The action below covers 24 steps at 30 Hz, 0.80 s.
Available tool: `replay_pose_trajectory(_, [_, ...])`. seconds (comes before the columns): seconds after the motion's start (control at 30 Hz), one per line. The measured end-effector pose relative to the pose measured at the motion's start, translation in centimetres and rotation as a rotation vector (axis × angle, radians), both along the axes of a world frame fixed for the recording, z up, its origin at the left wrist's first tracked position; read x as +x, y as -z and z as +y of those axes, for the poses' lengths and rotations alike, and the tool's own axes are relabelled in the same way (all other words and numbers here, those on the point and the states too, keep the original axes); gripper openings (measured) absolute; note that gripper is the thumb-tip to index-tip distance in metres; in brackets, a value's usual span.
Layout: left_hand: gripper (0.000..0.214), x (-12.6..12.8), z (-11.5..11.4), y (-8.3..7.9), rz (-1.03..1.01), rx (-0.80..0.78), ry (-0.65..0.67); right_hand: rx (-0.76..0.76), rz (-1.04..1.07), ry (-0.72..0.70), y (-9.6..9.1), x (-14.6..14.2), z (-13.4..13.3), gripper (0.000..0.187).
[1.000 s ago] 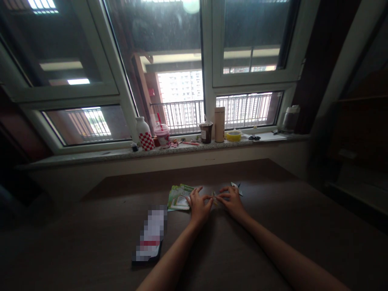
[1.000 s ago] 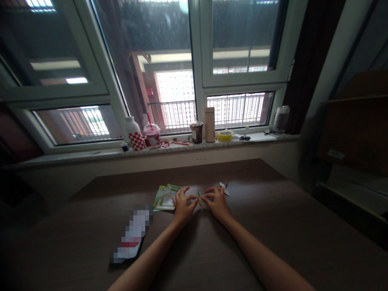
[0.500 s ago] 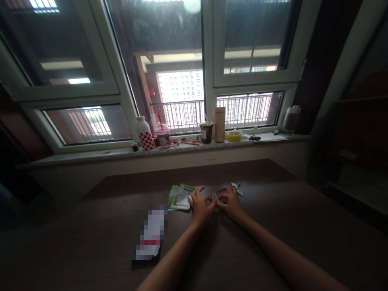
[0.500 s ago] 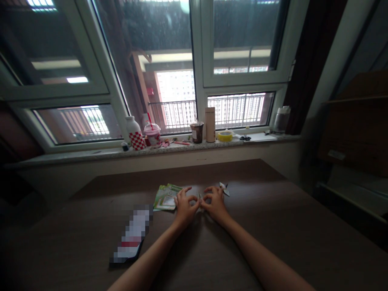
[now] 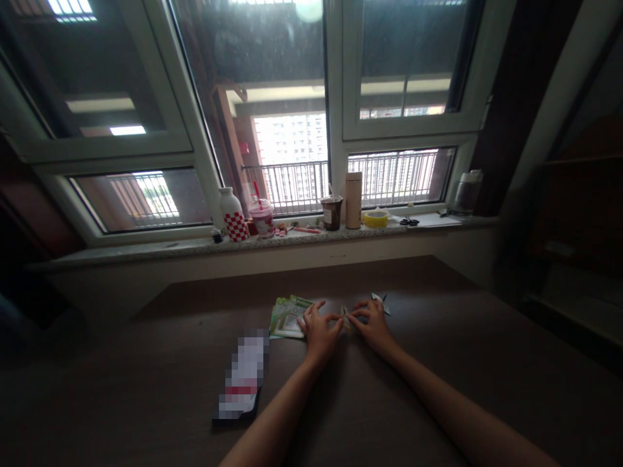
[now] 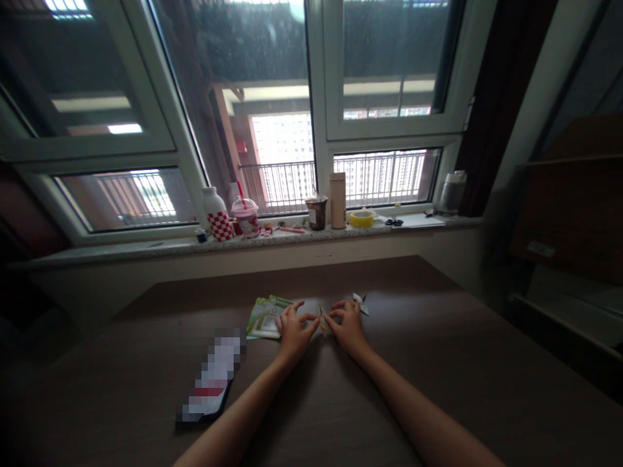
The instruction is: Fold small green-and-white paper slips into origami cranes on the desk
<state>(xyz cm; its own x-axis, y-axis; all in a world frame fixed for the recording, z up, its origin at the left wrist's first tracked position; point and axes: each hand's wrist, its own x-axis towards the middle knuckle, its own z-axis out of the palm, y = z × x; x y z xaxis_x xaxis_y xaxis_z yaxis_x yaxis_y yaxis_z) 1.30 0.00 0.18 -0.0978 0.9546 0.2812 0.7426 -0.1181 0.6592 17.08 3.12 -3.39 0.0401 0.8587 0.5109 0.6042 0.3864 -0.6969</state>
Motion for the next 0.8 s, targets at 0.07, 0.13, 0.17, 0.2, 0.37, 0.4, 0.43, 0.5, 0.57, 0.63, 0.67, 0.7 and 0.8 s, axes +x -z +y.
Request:
replay_pose_trajectory(0.07, [0.011, -0.01, -0.02, -0.05, -0.004, 0.002, -0.007, -0.016, 0.012, 0.002, 0.05, 0.01, 0.02, 0.012])
replay_pose_trajectory(0.13, [0.011, -0.02, -0.04, -0.08, -0.007, 0.008, -0.012, -0.035, 0.025, -0.003, 0.04, 0.00, -0.04, 0.011])
replay_pose_trajectory(0.17, [0.011, -0.03, -0.04, -0.09, -0.010, 0.009, -0.015, -0.043, 0.032, -0.006, 0.01, 0.00, -0.09, 0.011])
replay_pose_trajectory(0.2, [0.011, -0.04, -0.05, -0.09, -0.013, 0.009, -0.017, -0.048, 0.037, -0.010, -0.02, 0.01, -0.14, 0.011])
replay_pose_trajectory(0.37, [0.012, 0.02, -0.10, -0.01, -0.020, 0.010, -0.003, -0.041, 0.039, -0.041, -0.22, 0.09, -0.33, 0.013])
replay_pose_trajectory(0.4, [0.012, 0.05, -0.12, 0.01, -0.019, 0.009, 0.001, -0.039, 0.034, -0.051, -0.25, 0.08, -0.38, 0.014])
replay_pose_trajectory(0.43, [0.012, 0.08, -0.14, 0.02, -0.017, 0.007, 0.004, -0.038, 0.028, -0.063, -0.28, 0.05, -0.43, 0.014])
replay_pose_trajectory(0.5, [0.013, 0.19, -0.18, 0.01, -0.011, 0.006, 0.011, -0.030, 0.011, -0.082, -0.35, -0.07, -0.55, 0.013])
replay_pose_trajectory(0.57, [0.012, 0.32, -0.22, -0.05, -0.005, 0.017, 0.019, -0.016, -0.004, -0.087, -0.43, -0.26, -0.67, 0.011])
replay_pose_trajectory(0.63, [0.012, 0.46, -0.26, -0.14, -0.002, 0.035, 0.023, -0.002, -0.011, -0.082, -0.51, -0.43, -0.75, 0.010])
replay_pose_trajectory(0.67, [0.012, 0.50, -0.27, -0.18, -0.001, 0.042, 0.022, 0.004, -0.012, -0.082, -0.56, -0.48, -0.77, 0.010])
replay_pose_trajectory(0.7, [0.012, 0.52, -0.27, -0.21, 0.000, 0.047, 0.022, 0.008, -0.012, -0.083, -0.59, -0.50, -0.77, 0.010])
replay_pose_trajectory(0.8, [0.014, 0.40, -0.22, -0.24, 0.007, 0.041, 0.029, 0.010, -0.007, -0.084, -0.64, -0.37, -0.68, 0.012])
